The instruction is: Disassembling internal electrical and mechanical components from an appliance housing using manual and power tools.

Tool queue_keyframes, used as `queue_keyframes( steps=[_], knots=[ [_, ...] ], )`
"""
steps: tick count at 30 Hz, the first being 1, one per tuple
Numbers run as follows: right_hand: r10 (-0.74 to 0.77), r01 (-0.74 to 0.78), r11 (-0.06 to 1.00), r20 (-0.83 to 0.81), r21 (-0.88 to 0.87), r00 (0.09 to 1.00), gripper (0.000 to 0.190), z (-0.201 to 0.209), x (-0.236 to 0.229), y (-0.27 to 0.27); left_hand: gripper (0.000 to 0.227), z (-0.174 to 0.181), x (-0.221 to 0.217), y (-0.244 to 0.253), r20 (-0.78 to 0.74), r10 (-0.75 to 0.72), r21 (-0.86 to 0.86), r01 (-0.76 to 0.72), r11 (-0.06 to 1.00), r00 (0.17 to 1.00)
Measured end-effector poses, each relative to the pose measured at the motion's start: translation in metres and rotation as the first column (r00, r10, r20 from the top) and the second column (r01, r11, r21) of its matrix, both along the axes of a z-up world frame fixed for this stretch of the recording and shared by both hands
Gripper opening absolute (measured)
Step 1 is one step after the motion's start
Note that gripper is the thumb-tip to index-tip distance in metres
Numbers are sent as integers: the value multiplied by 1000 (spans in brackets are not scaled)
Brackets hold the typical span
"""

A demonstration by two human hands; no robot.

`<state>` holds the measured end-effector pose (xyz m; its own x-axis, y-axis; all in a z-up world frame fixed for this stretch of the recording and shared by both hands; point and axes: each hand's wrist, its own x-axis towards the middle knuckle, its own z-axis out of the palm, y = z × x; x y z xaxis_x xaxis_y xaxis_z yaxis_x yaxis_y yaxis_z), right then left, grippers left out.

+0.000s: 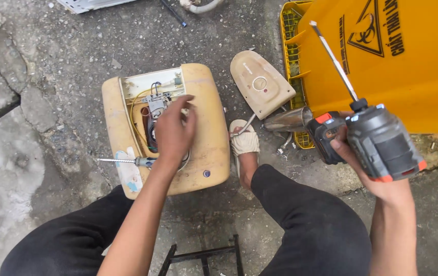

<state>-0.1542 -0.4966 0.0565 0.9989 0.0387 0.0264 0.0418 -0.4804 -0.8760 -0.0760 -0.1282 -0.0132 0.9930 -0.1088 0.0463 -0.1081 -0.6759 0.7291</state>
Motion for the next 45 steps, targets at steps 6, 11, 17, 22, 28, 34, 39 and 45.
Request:
queue_keyframes(
  steps=[6,11,17,22,28,34,39,45],
  knots=[
    [-307,311,948,-53,72,950,49,-104,-103,16,23,4,-34,72,82,296,-33,-294,955,952],
    [-522,502,835,-35,-227,852,13,-166,-185,20,28,7,-50,77,-1,325,-86,-323,942,946],
    [-736,713,661,-16,-233,677,21,-236,-220,22,27,12,-64,87,14,257,12,-257,966,966],
    [-854,826,506,-7,-250,521,35,-279,-224,18,29,24,-76,88,-9,194,79,-193,978,981],
    [-897,865,441,-77,-240,436,47,-302,-215,27,29,32,-80,87,-32,164,106,-160,981,986],
    [-911,883,405,-180,-237,370,48,-315,-229,15,30,26,-77,77,-37,144,86,-141,986,989],
    [-920,901,380,-181,-209,346,45,-350,-247,5,30,31,-77,73,-75,154,74,-149,986,985],
    [-916,896,398,-135,-195,377,48,-323,-214,28,33,14,-73,82,-104,179,161,-161,974,978]
  ],
)
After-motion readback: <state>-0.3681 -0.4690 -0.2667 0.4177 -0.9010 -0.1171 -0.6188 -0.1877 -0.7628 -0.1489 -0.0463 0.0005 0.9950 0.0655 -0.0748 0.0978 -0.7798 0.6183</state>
